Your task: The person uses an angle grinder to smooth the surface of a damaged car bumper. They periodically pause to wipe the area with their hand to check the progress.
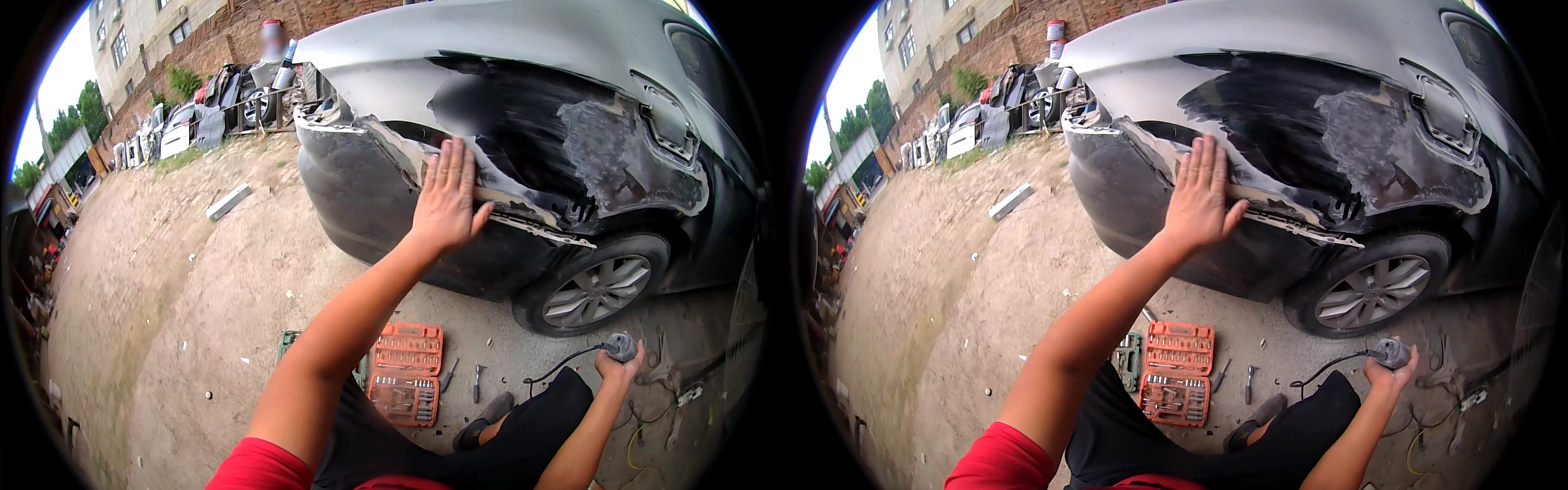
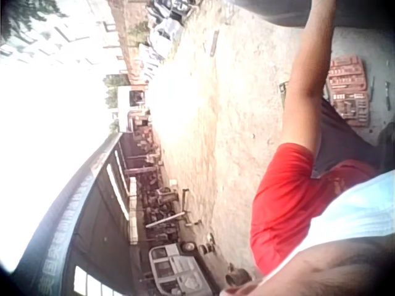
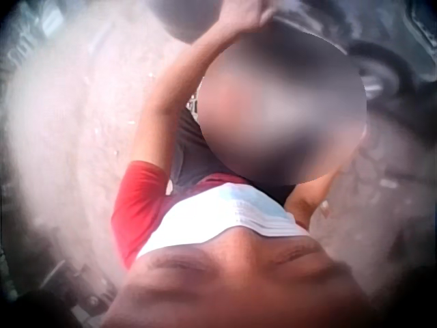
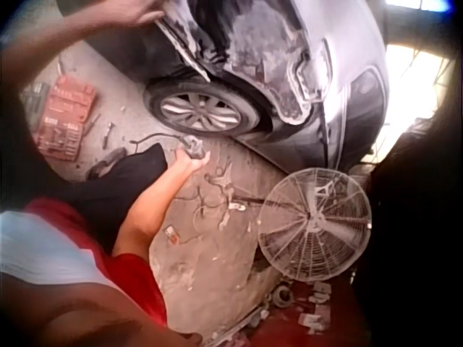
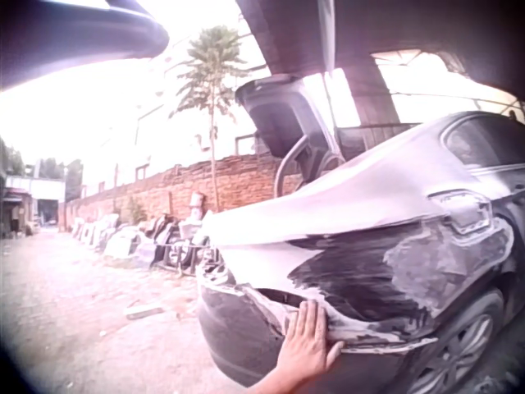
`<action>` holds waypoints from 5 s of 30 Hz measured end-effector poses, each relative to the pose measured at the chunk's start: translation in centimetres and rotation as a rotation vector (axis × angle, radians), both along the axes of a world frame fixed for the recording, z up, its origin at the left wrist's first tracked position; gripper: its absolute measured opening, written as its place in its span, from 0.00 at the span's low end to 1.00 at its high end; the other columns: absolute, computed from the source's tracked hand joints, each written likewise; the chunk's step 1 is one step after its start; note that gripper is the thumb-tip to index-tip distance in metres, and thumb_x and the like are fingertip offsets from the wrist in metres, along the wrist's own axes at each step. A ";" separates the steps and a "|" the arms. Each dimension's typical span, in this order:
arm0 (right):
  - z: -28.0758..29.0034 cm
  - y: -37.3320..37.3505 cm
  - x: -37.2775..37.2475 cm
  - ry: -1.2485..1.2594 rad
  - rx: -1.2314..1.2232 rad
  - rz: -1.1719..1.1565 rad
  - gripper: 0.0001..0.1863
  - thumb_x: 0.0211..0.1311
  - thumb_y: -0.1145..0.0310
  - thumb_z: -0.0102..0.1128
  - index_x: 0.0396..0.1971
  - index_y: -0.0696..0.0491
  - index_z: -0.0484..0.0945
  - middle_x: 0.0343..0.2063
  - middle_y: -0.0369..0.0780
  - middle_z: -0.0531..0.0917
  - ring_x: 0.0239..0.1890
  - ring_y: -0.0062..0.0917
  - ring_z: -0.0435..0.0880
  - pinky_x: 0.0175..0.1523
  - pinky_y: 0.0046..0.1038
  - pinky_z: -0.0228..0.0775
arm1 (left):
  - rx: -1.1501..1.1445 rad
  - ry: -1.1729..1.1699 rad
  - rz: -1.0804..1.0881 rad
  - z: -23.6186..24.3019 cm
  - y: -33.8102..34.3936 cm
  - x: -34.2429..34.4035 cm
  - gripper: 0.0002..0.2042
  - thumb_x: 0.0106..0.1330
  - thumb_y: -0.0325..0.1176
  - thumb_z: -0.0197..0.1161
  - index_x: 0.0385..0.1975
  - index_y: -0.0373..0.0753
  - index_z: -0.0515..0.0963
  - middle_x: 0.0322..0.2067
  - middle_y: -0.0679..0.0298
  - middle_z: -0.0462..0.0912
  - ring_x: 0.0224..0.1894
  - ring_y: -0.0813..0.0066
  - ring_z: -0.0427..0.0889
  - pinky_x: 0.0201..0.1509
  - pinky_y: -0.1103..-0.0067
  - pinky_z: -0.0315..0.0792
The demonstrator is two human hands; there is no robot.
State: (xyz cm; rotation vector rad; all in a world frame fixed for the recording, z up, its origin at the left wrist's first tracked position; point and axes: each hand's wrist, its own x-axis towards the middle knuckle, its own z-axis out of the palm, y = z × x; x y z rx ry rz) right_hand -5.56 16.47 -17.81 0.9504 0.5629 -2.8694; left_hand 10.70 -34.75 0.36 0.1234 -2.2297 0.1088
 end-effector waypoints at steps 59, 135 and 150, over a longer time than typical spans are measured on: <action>2.9 -3.3 1.2 0.038 -0.010 0.206 0.21 0.67 0.47 0.73 0.46 0.49 0.84 0.40 0.33 0.91 0.39 0.22 0.91 0.45 0.26 0.86 | -0.230 0.341 -0.085 11.0 2.9 -11.7 0.49 0.76 0.67 0.53 0.85 0.32 0.55 0.86 0.42 0.47 0.89 0.46 0.43 0.90 0.52 0.34; 12.3 -31.3 22.2 0.971 0.273 0.872 0.32 0.58 0.69 0.79 0.61 0.55 0.73 0.43 0.44 0.86 0.44 0.33 0.89 0.53 0.37 0.84 | 1.281 -0.431 -0.629 -9.8 8.2 17.9 0.38 0.65 0.47 0.81 0.67 0.28 0.72 0.52 0.45 0.89 0.57 0.57 0.90 0.62 0.64 0.80; 16.0 -41.5 22.9 1.114 0.590 0.710 0.14 0.62 0.75 0.74 0.45 0.58 0.81 0.35 0.37 0.86 0.38 0.21 0.86 0.47 0.28 0.80 | 2.072 0.029 -0.637 -14.9 1.7 19.7 0.06 0.75 0.27 0.71 0.45 0.32 0.86 0.39 0.66 0.90 0.41 0.80 0.86 0.48 0.80 0.79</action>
